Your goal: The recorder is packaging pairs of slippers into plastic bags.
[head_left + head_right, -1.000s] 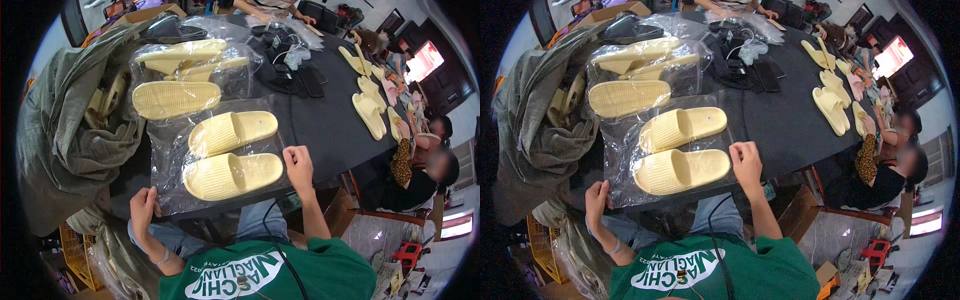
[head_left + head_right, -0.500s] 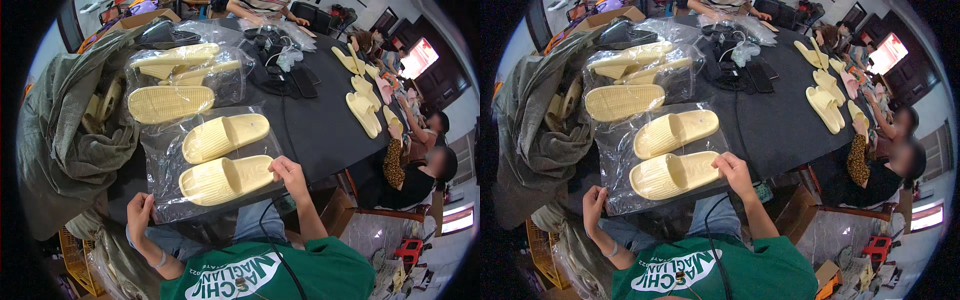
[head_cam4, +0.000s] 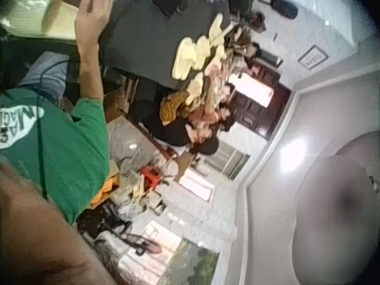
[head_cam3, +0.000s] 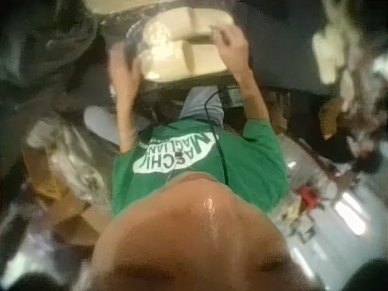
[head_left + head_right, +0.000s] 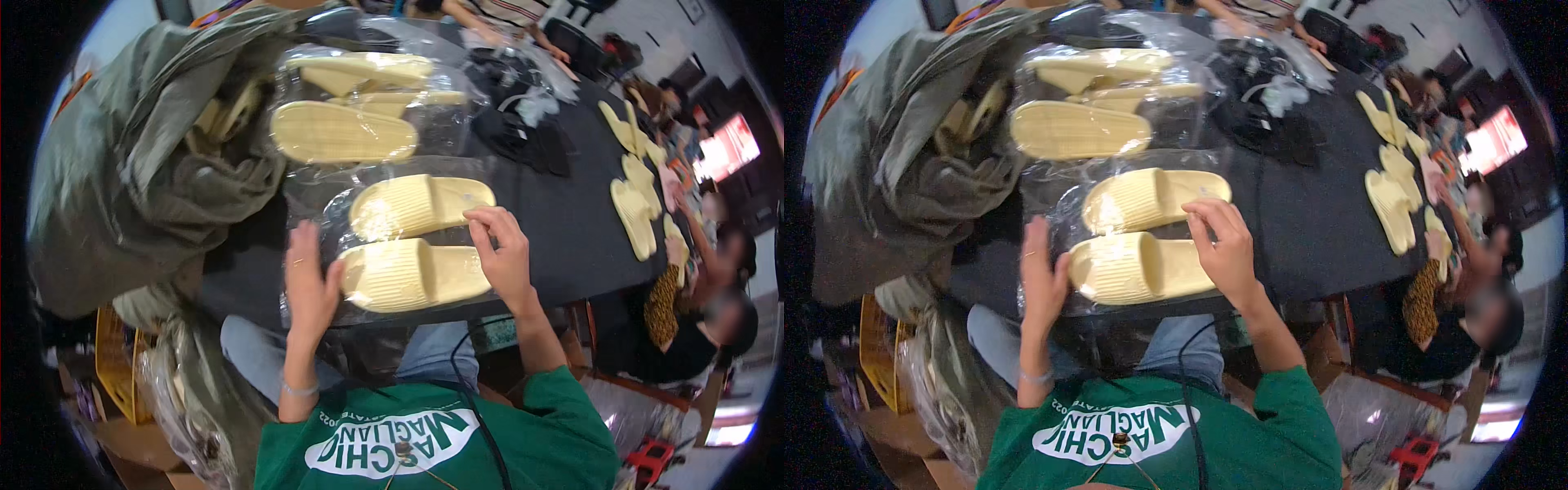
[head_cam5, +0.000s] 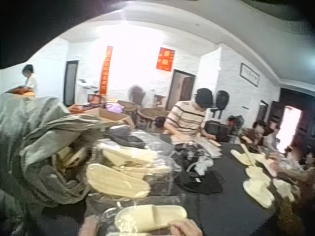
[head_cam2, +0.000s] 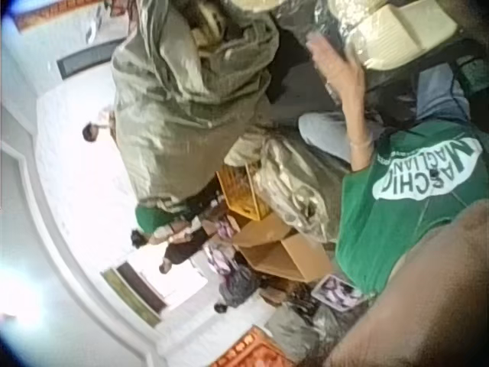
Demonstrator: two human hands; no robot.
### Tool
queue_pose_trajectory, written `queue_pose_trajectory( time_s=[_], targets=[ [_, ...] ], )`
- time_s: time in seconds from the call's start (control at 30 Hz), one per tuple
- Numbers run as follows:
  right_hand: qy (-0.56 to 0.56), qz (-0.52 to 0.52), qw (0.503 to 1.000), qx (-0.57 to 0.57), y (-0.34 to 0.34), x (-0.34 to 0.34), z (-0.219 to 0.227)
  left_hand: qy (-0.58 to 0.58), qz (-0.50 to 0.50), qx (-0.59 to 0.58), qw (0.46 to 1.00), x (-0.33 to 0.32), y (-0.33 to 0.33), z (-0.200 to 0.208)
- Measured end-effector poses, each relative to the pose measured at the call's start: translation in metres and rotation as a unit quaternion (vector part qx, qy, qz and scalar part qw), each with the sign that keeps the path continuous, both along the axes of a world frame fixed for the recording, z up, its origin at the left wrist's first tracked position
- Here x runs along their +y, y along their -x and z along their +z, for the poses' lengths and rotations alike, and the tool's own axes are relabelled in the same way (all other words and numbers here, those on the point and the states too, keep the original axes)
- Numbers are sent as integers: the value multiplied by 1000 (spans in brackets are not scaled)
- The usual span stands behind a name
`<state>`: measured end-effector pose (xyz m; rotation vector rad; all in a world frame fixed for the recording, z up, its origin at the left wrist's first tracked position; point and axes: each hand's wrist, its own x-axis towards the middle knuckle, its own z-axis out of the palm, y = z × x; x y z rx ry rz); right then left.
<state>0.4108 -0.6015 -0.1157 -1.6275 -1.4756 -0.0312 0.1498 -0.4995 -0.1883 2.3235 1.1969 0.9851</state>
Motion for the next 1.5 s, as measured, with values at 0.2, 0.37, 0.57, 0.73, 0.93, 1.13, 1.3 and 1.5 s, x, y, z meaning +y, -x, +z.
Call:
queue_pose_trajectory(
  time_s=[0.2, 0.37, 0.57, 0.73, 0.93, 1.13, 1.3, 1.5],
  targets=[
    [7, 189, 975, -116, 46, 93, 4, -18, -2, 156, 988, 2, 5, -18],
    [167, 260, 937, -165, 57, 169, -33, -8, 19, 145, 989, 0, 8, -21],
    [102, 76, 934, -334, 7, 226, -63, -20, 58, 103, 993, 6, 4, -22],
    [118, 71, 982, -129, -1, 193, -17, -26, 81, 119, 989, 4, 7, -22],
    [141, -8, 988, -63, -49, 99, 17, -17, 63, 97, 993, 3, 8, -22],
    [411, -67, 909, -3, -113, 32, -25, -26, 82, 136, 987, 6, 2, -27],
    [355, -66, 925, 114, -101, 15, -40, -19, 69, -12, 997, 27, 10, 5],
    [234, 2, 937, 260, -69, 8, -35, 47, 119, -3, 992, 122, -10, 19]
  ],
)
